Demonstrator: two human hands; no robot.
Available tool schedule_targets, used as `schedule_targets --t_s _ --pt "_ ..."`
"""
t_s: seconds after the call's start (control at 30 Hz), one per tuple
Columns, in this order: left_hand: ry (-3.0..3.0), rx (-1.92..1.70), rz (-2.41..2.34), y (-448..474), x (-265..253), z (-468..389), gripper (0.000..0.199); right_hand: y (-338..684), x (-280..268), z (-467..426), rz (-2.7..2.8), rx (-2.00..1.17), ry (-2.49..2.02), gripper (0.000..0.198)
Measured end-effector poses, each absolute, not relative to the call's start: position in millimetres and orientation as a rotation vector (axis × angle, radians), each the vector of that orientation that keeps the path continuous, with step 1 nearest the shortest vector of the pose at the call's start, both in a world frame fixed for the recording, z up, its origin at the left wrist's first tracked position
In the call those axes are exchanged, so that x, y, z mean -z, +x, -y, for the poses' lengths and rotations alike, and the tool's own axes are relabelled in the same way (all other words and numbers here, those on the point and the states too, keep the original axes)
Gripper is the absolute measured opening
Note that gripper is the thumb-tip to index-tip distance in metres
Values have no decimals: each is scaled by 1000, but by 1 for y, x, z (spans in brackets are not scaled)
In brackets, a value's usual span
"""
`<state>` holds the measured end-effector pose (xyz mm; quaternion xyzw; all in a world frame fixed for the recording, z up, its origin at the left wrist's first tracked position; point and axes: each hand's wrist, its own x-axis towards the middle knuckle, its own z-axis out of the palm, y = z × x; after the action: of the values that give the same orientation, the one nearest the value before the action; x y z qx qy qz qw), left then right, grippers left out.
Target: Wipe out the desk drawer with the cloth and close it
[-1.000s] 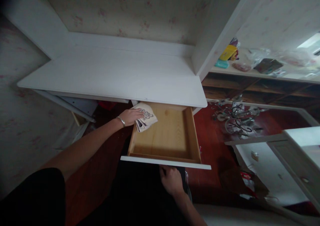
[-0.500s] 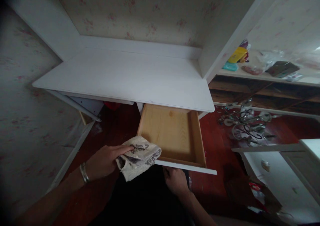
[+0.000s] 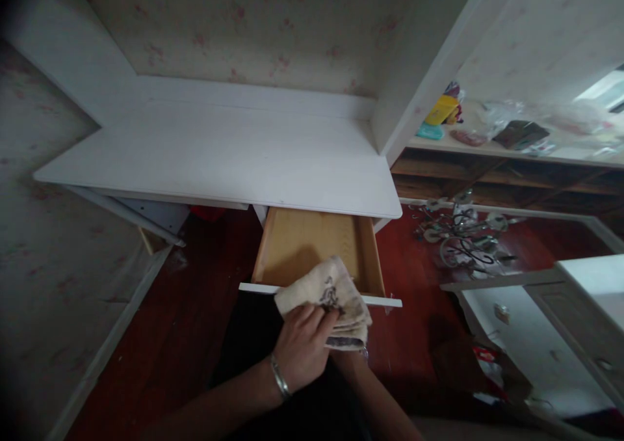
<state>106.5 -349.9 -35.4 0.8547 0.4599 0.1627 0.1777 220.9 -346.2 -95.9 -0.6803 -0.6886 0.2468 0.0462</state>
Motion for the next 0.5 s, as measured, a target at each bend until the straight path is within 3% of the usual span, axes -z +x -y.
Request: schedule_targets --t_s 0.17,0.27,0.37,0.5 --pt "2609 -503 -1002 199 40 334 27 239 69 351 1821 -388 -2469 39" --pt "2735 -552 -890 227 43 325 24 243 58 348 1657 -377 -2464 37" --pt "2816 -592 -881 224 50 318 25 226 60 342 1592 -424 -2389 35" --pt "2820 -630 -894 169 57 311 28 193 78 333 1644 -443 -2289 46"
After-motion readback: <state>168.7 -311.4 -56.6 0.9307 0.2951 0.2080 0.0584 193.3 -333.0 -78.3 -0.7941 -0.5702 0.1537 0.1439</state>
